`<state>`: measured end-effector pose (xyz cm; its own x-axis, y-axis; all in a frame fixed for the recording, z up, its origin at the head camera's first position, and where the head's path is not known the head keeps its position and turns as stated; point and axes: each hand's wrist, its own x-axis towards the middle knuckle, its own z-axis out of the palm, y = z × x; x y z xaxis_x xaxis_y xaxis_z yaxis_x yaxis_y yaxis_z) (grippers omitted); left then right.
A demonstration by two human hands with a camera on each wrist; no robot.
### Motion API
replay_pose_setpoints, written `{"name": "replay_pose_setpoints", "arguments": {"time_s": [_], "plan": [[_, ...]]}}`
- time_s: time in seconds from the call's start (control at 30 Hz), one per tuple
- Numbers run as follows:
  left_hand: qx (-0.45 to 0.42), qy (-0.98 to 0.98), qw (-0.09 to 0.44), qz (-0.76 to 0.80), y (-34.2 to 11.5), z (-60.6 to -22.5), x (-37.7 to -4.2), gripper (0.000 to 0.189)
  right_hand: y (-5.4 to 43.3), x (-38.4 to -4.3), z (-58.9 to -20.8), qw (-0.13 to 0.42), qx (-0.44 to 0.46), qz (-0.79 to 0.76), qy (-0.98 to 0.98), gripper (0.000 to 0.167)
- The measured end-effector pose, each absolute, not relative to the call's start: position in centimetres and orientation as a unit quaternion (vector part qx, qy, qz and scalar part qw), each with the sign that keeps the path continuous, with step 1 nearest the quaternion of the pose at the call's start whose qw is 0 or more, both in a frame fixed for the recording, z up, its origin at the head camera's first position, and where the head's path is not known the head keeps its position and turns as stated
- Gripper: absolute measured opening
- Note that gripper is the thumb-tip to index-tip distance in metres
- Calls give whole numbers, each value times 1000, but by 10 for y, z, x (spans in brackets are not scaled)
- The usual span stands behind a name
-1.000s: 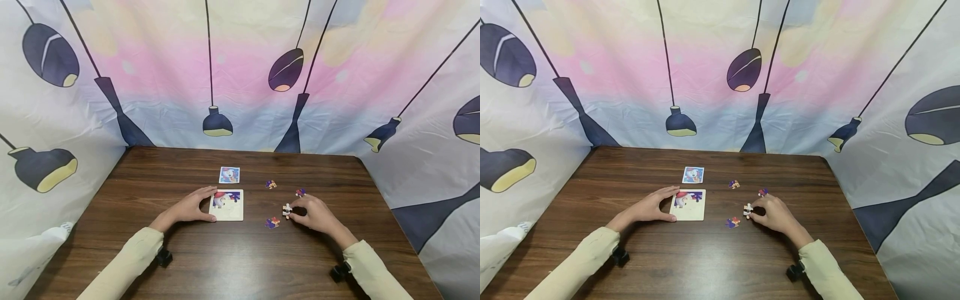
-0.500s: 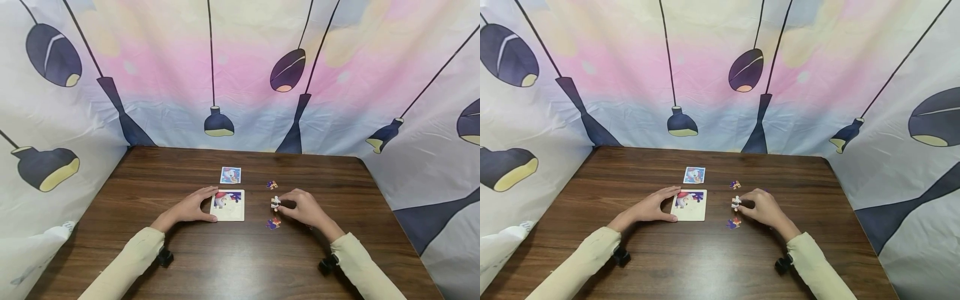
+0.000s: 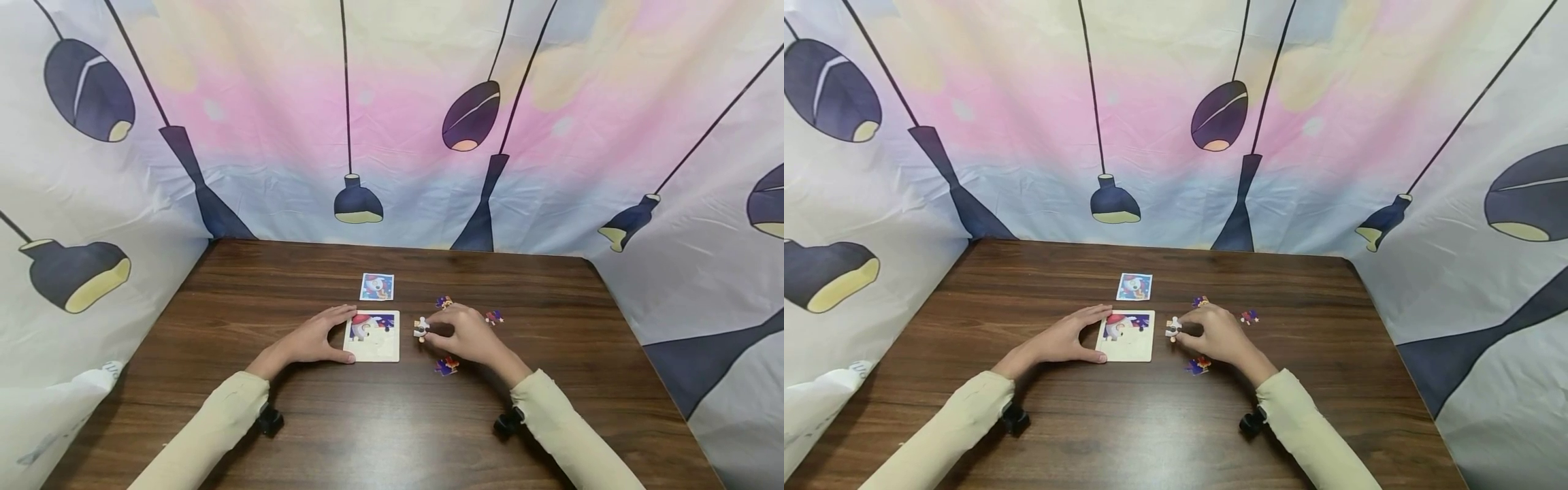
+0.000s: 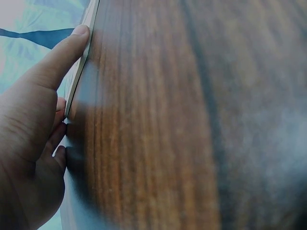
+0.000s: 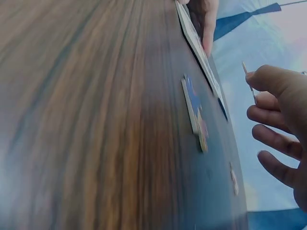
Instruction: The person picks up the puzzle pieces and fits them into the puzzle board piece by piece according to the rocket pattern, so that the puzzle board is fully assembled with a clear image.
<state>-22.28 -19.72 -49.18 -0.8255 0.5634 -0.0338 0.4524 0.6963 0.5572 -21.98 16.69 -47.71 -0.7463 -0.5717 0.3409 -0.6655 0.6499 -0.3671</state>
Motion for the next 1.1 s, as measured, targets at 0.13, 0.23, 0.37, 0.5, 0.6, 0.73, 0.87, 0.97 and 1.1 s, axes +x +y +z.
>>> {"name": "replay_pose_setpoints", "arguments": {"time_s": [0.13, 0.23, 0.37, 0.5, 0.6, 0.73, 0.87, 0.97, 1.1], "plan": [[281, 915, 100, 272, -197, -491, -224, 105, 155, -222, -476, 98, 352, 236, -900, 27], [283, 915, 99, 270, -197, -491, -224, 105, 145, -224, -476, 100, 358, 231, -899, 28], [282, 915, 100, 270, -196, -491, -225, 104, 132, -227, -476, 95, 361, 229, -899, 29], [280, 916, 100, 269, -195, -491, -224, 103, 120, -229, -476, 90, 366, 224, -899, 30], [279, 916, 102, 269, -195, -491, -224, 103, 113, -229, -477, 85, 365, 214, -902, 30], [279, 916, 102, 271, -195, -491, -224, 103, 104, -231, -477, 77, 365, 202, -905, 30], [281, 916, 98, 270, -196, -491, -224, 103, 96, -233, -479, 72, 370, 200, -905, 30], [283, 915, 98, 269, -196, -491, -225, 103, 90, -233, -480, 69, 373, 203, -903, 30], [285, 915, 96, 270, -196, -493, -226, 104, 85, -234, -482, 67, 377, 198, -902, 30]]}}
